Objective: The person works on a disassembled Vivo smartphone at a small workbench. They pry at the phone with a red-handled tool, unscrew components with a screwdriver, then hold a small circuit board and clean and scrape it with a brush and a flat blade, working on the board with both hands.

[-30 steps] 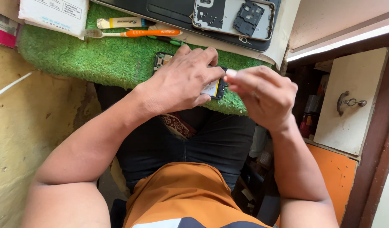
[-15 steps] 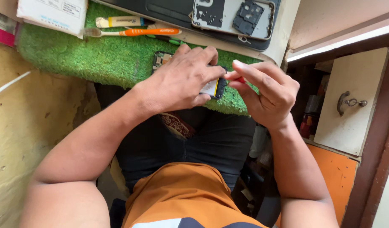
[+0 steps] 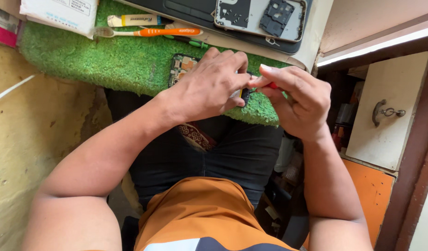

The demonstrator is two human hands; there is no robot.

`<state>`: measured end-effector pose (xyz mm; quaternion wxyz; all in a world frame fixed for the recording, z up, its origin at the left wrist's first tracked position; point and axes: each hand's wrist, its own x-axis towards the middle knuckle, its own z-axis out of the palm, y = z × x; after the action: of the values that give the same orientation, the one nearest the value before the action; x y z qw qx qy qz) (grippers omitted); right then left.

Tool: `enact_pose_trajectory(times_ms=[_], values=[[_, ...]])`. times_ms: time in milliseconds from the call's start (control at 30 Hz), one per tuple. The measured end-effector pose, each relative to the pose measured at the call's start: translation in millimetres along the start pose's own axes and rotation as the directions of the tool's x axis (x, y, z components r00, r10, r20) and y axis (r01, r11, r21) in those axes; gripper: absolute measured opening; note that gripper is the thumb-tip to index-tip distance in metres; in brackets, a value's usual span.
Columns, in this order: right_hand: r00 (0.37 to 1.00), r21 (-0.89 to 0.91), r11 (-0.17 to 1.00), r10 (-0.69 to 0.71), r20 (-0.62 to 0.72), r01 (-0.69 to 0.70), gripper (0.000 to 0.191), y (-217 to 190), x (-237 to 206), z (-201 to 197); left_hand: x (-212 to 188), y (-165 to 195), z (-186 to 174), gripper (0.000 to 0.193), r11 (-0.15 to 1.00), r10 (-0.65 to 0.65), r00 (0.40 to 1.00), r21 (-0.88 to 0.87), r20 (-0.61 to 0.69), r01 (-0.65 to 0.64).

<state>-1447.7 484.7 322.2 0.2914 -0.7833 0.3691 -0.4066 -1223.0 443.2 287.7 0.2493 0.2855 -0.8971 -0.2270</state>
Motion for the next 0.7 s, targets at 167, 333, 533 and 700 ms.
enact_pose_trajectory(times_ms=[167, 333, 533, 700], values=[[0.994, 0.05, 0.993, -0.106, -0.007, 0.107, 0.037, 1.8, 4.3, 2.6, -4.3, -1.5, 2.5, 0.036, 0.997, 0.036, 0.998, -0.07, -0.06, -0.04], [0.986, -0.089, 0.995, -0.062, -0.152, 0.049, 0.041, 0.4, -0.8, 11.7, -6.2, -1.4, 0.6, 0.034, 0.994, 0.031, 0.998, -0.1, -0.057, -0.037], [1.0, 0.016, 1.0, 0.006, -0.006, -0.006, 0.032, -5.6, -3.8, 1.0, -6.5, -2.0, 1.7, 0.035, 0.988, 0.0, 0.998, -0.152, -0.056, -0.009], [0.992, -0.189, 0.982, -0.044, -0.121, 0.021, 0.043, -3.3, -3.6, 14.8, -7.4, -2.6, 2.9, 0.031, 0.989, 0.004, 0.997, -0.148, -0.074, -0.015]])
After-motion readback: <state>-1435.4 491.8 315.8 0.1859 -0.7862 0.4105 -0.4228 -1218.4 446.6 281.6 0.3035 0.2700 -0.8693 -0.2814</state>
